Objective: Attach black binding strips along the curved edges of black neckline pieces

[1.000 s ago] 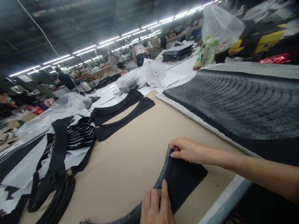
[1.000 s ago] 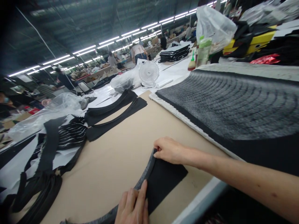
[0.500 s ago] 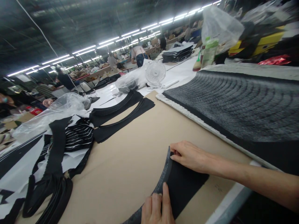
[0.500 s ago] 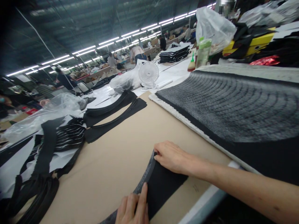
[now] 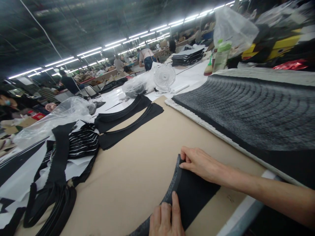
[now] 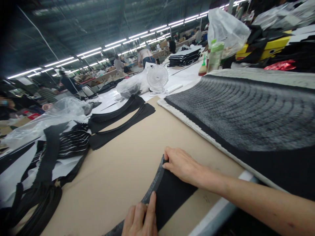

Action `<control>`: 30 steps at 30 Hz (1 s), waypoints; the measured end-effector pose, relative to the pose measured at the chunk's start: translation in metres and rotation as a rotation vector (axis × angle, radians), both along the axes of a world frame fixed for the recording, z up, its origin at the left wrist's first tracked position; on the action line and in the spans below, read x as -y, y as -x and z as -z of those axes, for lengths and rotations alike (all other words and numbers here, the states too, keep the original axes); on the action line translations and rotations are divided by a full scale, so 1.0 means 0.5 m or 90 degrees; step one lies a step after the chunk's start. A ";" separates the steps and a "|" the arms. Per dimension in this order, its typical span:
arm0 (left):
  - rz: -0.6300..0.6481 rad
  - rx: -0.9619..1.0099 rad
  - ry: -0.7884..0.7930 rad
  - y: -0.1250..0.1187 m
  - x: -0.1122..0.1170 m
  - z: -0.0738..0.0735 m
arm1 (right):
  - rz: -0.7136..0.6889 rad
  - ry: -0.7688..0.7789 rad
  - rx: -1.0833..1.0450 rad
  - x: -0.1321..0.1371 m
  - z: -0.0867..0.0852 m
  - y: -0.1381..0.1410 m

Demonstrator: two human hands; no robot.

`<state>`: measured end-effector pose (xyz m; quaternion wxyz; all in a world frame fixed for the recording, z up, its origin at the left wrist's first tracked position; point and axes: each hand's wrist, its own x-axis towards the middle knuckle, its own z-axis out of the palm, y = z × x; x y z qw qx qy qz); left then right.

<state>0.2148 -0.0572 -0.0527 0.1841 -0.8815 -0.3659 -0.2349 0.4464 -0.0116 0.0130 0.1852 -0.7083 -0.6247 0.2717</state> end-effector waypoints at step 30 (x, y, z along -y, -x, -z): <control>-0.056 0.013 0.100 -0.012 0.027 -0.026 | -0.104 -0.171 0.084 0.040 -0.007 0.010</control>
